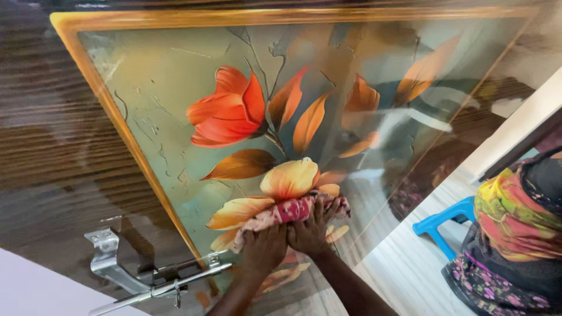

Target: The person wipes a glass surface with a patterned cloth. The glass appears to be a door or partition with a floral design behind it. The person uses both hands to rub the cloth across the surface repeatedly.

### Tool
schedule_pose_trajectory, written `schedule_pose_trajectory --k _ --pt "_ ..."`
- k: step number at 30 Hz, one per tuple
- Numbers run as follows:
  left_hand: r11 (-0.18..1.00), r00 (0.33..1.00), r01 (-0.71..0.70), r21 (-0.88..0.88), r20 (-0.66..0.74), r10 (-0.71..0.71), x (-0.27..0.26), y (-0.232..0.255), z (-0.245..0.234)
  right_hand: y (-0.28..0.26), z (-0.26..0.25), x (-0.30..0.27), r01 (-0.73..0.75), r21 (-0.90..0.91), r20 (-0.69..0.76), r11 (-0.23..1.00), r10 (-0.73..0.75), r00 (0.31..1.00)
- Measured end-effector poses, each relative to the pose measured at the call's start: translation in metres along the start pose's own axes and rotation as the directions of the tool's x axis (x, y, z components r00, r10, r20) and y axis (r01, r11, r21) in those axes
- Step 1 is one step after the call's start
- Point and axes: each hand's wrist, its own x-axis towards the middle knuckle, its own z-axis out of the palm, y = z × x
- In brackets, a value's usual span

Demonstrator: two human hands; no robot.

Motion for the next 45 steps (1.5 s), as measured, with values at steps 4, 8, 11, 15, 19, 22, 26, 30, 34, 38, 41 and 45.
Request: schedule_pose_trajectory --k 4,8,11,15,19,22,26,30,34,38,41,45 --pt "0.956 0.992 0.011 -0.293 0.122 0.026 -0.045 0.011 0.033 -0.023 0.011 -0.070 -0.097 0.028 0.133 0.995 0.093 0.987" --pt "0.965 0.984 -0.167 -0.201 -0.098 0.150 -0.041 0.002 0.020 -0.028 -0.005 -0.055 -0.129 0.034 0.147 0.991 0.122 0.982" --pt "0.979 0.956 -0.057 -0.198 -0.295 -0.004 0.010 0.003 -0.019 -0.011 -0.027 0.021 -0.060 0.015 0.003 0.998 0.060 0.998" --pt "0.987 0.890 0.088 -0.135 -0.435 -0.139 0.094 -0.004 -0.103 0.018 -0.078 0.147 0.054 -0.053 -0.112 0.997 -0.060 0.992" --pt "0.985 0.812 0.113 -0.127 -0.559 -0.165 0.176 -0.014 -0.177 0.051 -0.120 0.250 0.054 -0.089 -0.122 0.995 -0.064 0.990" --pt "0.992 0.799 0.052 -0.113 -0.592 -0.109 0.229 -0.016 -0.218 0.077 -0.145 0.305 0.040 -0.099 -0.181 0.994 -0.057 0.982" --pt "0.999 0.809 0.046 -0.026 -0.586 -0.052 0.294 0.003 -0.249 0.124 -0.175 0.350 0.018 -0.107 -0.220 0.994 -0.041 0.975" --pt "0.994 0.810 0.043 0.100 -0.586 0.023 0.343 0.037 -0.252 0.173 -0.193 0.355 -0.040 -0.072 -0.259 0.997 0.020 0.966" --pt "0.982 0.831 0.048 0.183 -0.553 0.062 0.363 0.074 -0.223 0.215 -0.191 0.325 -0.059 -0.055 -0.288 0.997 0.041 0.957" --pt "0.979 0.870 -0.037 0.198 -0.476 0.129 0.357 0.109 -0.177 0.248 -0.175 0.268 -0.085 -0.050 -0.302 0.995 0.066 0.951" --pt "0.974 0.885 -0.117 0.194 -0.425 0.191 0.336 0.138 -0.130 0.268 -0.163 0.204 -0.097 -0.051 -0.284 0.994 0.079 0.956" --pt "0.964 0.888 -0.253 0.075 -0.378 0.263 0.297 0.172 -0.072 0.269 -0.142 0.123 -0.139 -0.081 -0.286 0.987 0.111 0.952"
